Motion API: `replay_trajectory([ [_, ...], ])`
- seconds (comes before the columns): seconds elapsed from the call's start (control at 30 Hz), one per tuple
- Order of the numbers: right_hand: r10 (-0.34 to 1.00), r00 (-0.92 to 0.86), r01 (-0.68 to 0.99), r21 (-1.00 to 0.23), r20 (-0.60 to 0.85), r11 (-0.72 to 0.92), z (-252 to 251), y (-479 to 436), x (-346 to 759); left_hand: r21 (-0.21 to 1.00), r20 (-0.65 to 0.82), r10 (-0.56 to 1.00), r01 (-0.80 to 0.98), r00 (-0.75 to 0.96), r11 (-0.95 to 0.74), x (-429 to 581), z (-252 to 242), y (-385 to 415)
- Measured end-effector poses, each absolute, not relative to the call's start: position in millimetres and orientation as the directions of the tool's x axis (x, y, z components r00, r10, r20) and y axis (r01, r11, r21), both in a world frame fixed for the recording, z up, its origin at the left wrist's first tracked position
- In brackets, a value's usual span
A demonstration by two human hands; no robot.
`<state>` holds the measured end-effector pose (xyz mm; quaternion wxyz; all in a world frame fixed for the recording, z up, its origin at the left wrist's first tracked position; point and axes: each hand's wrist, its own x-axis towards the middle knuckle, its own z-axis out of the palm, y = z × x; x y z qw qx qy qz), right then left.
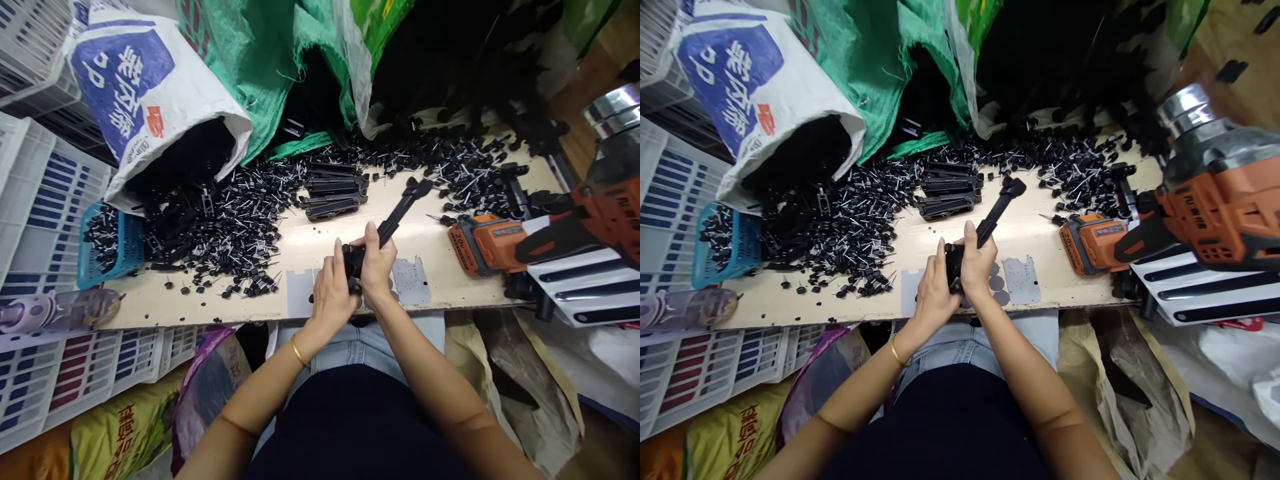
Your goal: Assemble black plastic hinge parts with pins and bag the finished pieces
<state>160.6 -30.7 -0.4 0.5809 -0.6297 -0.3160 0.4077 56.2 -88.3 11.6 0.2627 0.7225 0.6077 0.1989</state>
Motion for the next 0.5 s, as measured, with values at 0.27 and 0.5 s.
replay_trajectory([
  [0.27, 0.922, -0.345, 0.786, -0.482, 0.177, 0.387, 31.0, -68.7, 233.8, 0.671, -0.103, 0.872, 0.680, 0.480, -0.295, 7.0, 2.0, -72.5],
  [0.5, 0.497, -0.779, 0.518, -0.839, -0.382, 0.167, 72.9, -114.0, 233.2, 0.969, -0.068, 0.589, 0.193, 0.806, -0.152, -2.3, 38.3, -130.1],
])
